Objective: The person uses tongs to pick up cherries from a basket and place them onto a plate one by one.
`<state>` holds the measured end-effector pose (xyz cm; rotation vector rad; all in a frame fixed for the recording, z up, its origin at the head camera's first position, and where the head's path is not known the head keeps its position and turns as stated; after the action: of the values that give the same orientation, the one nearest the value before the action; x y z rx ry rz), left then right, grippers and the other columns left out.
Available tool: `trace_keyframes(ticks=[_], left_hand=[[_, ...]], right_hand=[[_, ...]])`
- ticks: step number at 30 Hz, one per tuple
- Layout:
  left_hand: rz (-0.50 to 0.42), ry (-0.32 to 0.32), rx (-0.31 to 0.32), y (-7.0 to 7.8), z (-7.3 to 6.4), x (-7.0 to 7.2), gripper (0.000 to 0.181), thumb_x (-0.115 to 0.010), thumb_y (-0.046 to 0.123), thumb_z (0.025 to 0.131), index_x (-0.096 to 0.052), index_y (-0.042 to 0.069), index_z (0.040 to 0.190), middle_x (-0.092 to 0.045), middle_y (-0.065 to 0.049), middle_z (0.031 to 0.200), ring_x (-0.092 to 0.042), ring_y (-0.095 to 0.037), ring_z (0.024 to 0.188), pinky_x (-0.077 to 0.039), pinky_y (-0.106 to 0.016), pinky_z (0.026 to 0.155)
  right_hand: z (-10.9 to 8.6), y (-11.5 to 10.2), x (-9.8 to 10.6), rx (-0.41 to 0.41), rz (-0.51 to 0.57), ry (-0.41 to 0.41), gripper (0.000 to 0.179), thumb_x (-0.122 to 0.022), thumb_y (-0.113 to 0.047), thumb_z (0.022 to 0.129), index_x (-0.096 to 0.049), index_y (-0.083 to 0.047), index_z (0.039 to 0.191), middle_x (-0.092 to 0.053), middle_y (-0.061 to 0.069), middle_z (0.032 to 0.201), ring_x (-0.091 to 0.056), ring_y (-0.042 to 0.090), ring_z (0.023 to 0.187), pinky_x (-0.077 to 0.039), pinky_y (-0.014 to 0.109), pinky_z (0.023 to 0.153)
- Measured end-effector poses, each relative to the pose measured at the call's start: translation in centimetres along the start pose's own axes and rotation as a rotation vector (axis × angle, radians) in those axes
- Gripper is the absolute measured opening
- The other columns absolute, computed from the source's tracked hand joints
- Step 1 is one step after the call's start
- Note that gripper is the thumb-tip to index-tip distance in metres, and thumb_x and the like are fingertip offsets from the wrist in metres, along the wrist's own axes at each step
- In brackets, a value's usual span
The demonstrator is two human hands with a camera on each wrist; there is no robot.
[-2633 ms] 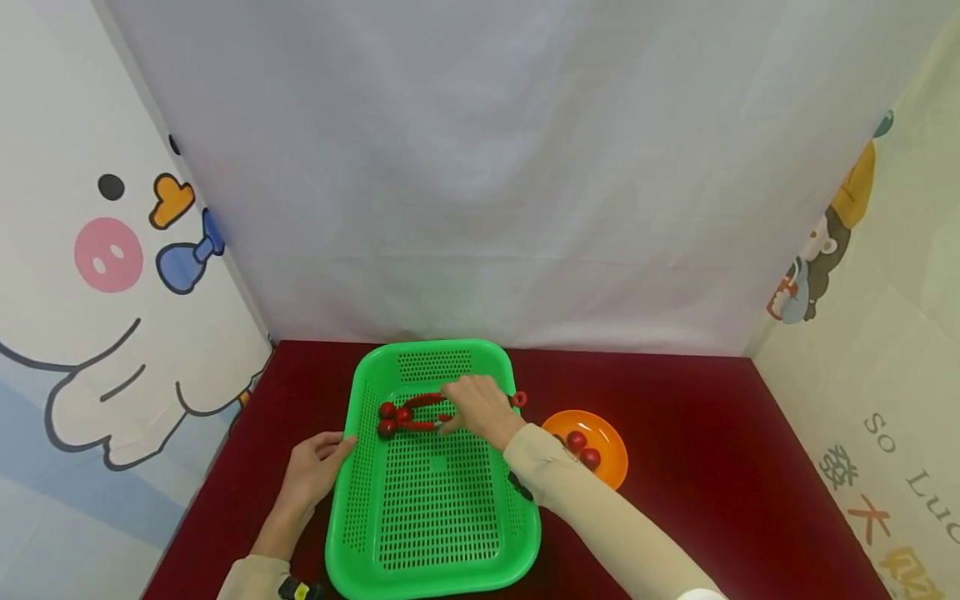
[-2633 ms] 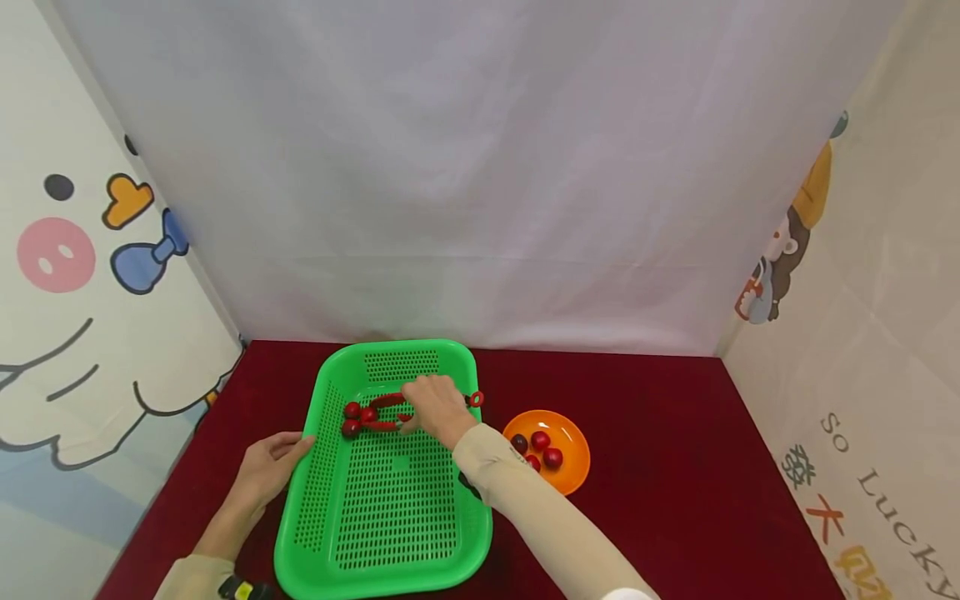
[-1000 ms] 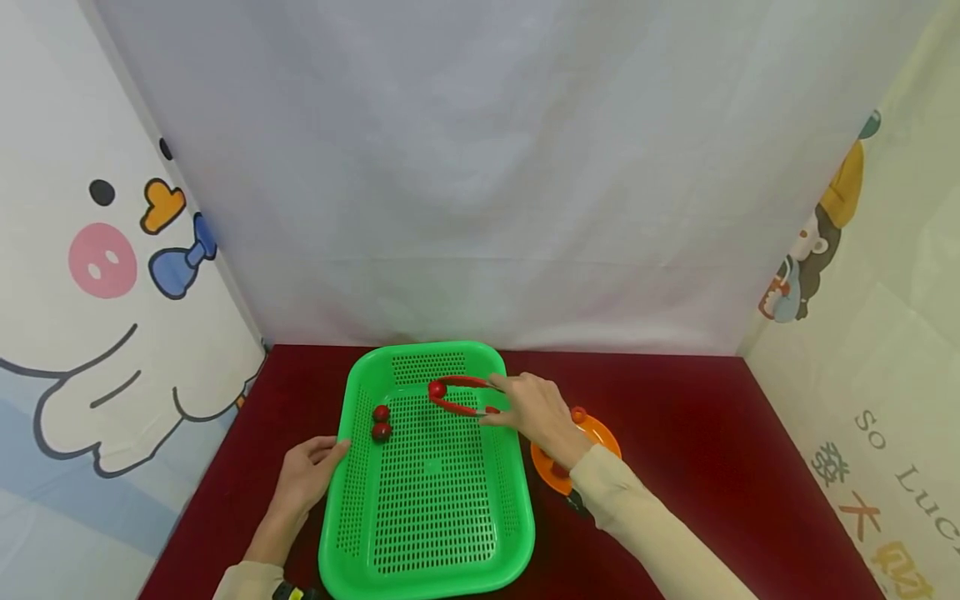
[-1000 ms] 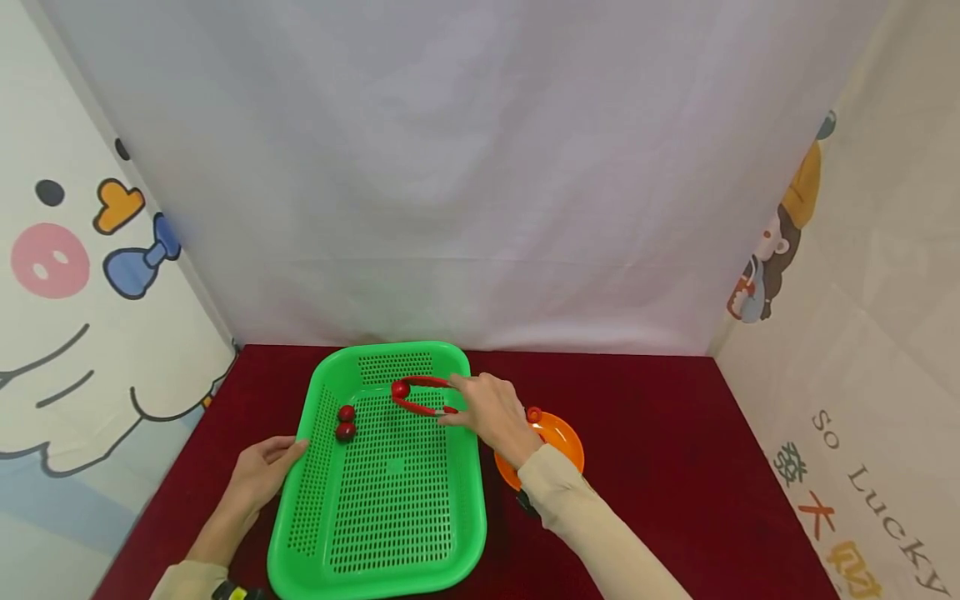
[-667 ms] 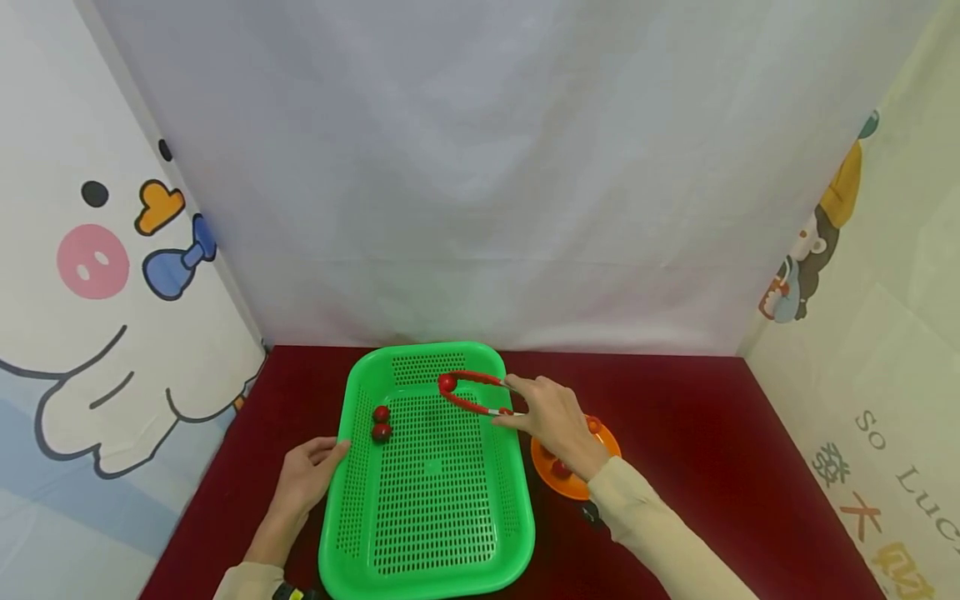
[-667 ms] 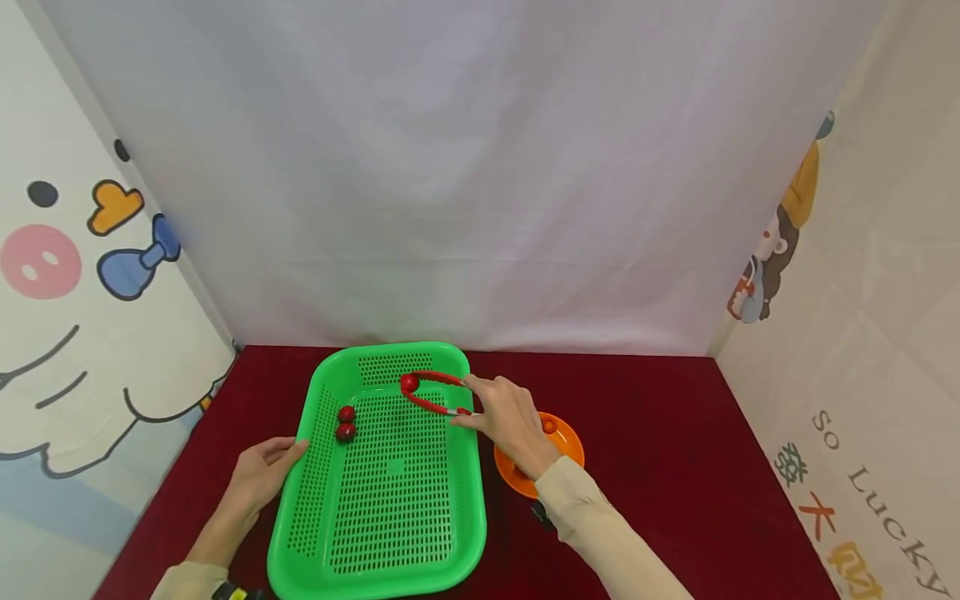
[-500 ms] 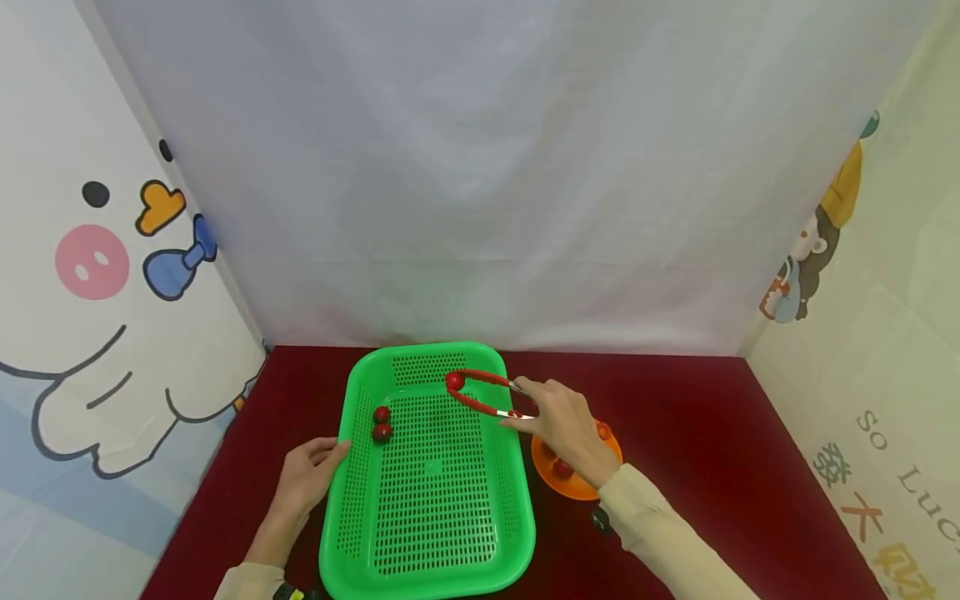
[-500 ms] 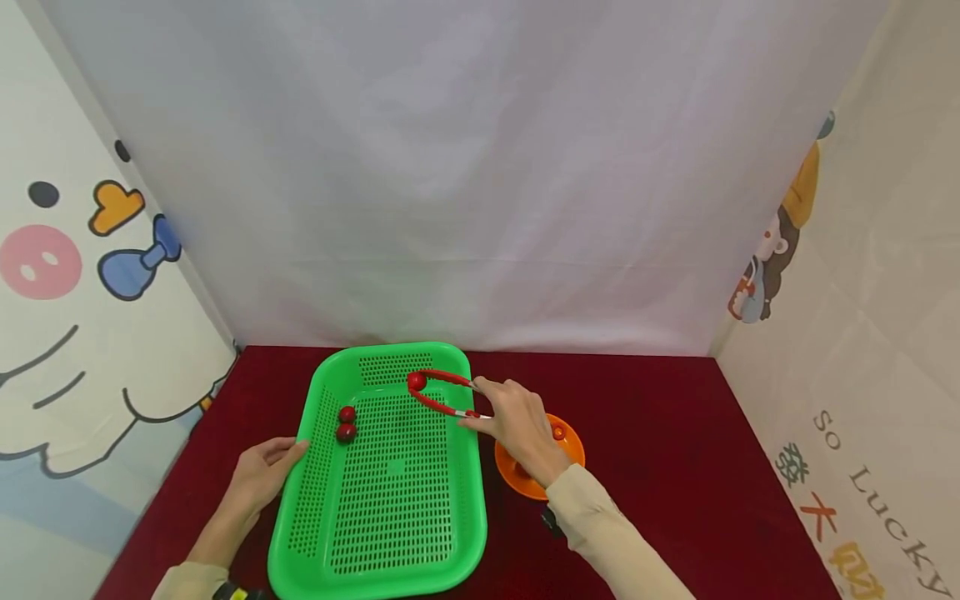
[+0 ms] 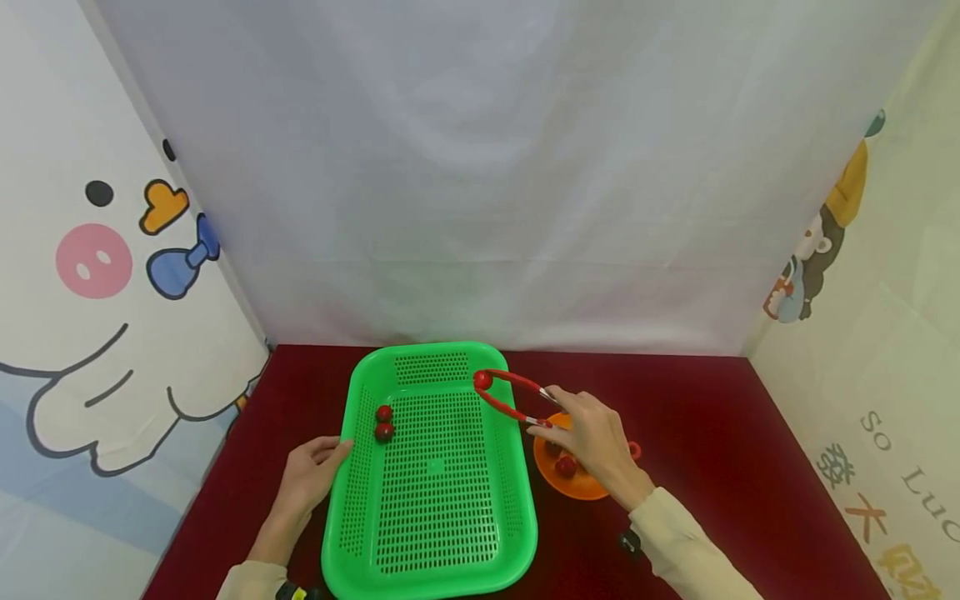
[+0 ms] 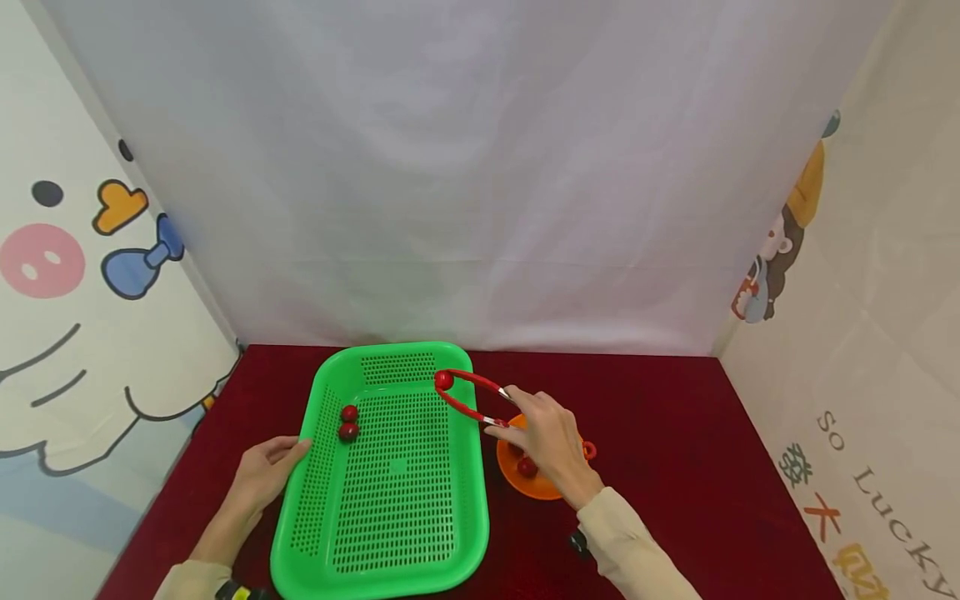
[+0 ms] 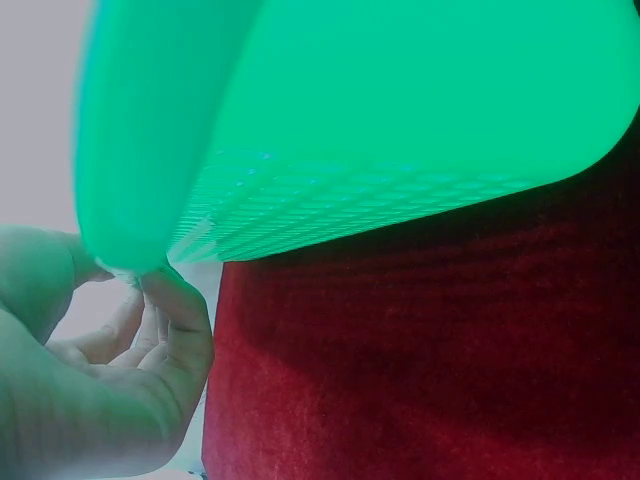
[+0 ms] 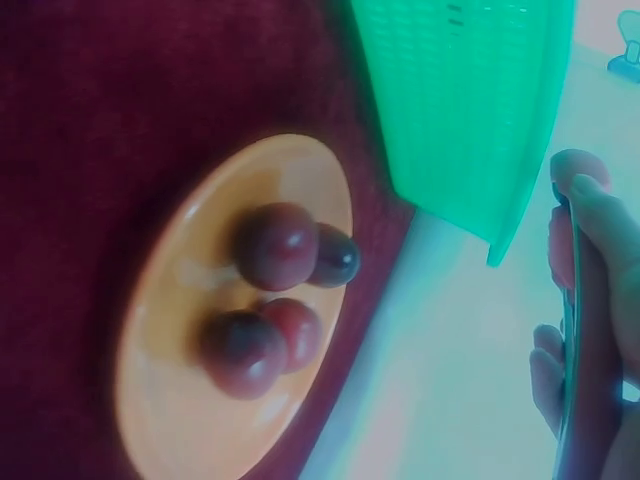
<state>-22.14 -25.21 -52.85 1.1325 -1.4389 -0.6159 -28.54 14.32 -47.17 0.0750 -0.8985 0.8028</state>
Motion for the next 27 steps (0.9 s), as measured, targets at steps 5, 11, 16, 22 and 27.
trace_keyframes(ticks=[5, 11, 16, 22, 27], left_hand=[[-0.003, 0.002, 0.003, 0.0, 0.0, 0.0, 0.047, -0.057, 0.028, 0.108, -0.058, -0.01, 0.135, -0.063, -0.03, 0.127, -0.061, -0.04, 0.114, -0.054, -0.046, 0.089], [-0.009, -0.004, 0.012, 0.0, -0.1, 0.0, 0.048, -0.056, 0.029, 0.108, -0.056, -0.009, 0.137, -0.061, -0.031, 0.13, -0.06, -0.041, 0.117, -0.053, -0.048, 0.092], [-0.009, -0.006, 0.015, 0.0, -0.1, 0.0, 0.048, -0.056, 0.029, 0.108, -0.056, -0.009, 0.137, -0.062, -0.03, 0.13, -0.061, -0.04, 0.116, -0.053, -0.047, 0.091], [-0.005, -0.01, 0.016, 0.0, -0.2, 0.0, 0.048, -0.056, 0.029, 0.108, -0.056, -0.009, 0.138, -0.06, -0.031, 0.133, -0.058, -0.042, 0.121, -0.05, -0.052, 0.096], [-0.005, -0.012, 0.018, 0.1, -0.2, 0.0, 0.048, -0.056, 0.029, 0.108, -0.056, -0.009, 0.138, -0.059, -0.031, 0.133, -0.057, -0.042, 0.121, -0.049, -0.054, 0.097]], right_hand=[[-0.9, 0.7, 0.7, 0.013, 0.012, 0.055, 0.061, -0.1, -0.03, 0.062, -0.074, -0.009, 0.114, -0.068, 0.0, 0.082, -0.044, 0.01, 0.062, -0.037, 0.019, 0.046], [-2.1, 1.2, 1.4, 0.014, -0.029, 0.086, 0.059, -0.1, -0.032, 0.063, -0.074, -0.01, 0.111, -0.069, 0.001, 0.082, -0.043, 0.01, 0.061, -0.037, 0.021, 0.045], [-3.0, 1.8, 2.0, -0.006, -0.046, 0.097, 0.061, -0.101, -0.029, 0.061, -0.074, -0.01, 0.112, -0.069, 0.003, 0.081, -0.04, 0.009, 0.061, -0.036, 0.022, 0.045], [-4.2, 2.6, 2.8, -0.028, -0.054, 0.111, 0.063, -0.101, -0.029, 0.059, -0.075, -0.009, 0.113, -0.068, 0.005, 0.079, -0.044, 0.012, 0.061, -0.041, 0.024, 0.046], [-5.0, 3.2, 3.2, -0.064, -0.052, 0.092, 0.064, -0.101, -0.028, 0.06, -0.074, -0.008, 0.115, -0.065, 0.006, 0.077, -0.043, 0.011, 0.062, -0.041, 0.025, 0.047]])
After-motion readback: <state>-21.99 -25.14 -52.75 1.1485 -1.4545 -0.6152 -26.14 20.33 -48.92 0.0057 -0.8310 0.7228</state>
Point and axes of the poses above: each hand's wrist, its own z-axis towards the middle knuckle, its own x-axis out of the back of the hand, y = z × x, the point moved 6 cm from there along z, towards the middle knuckle
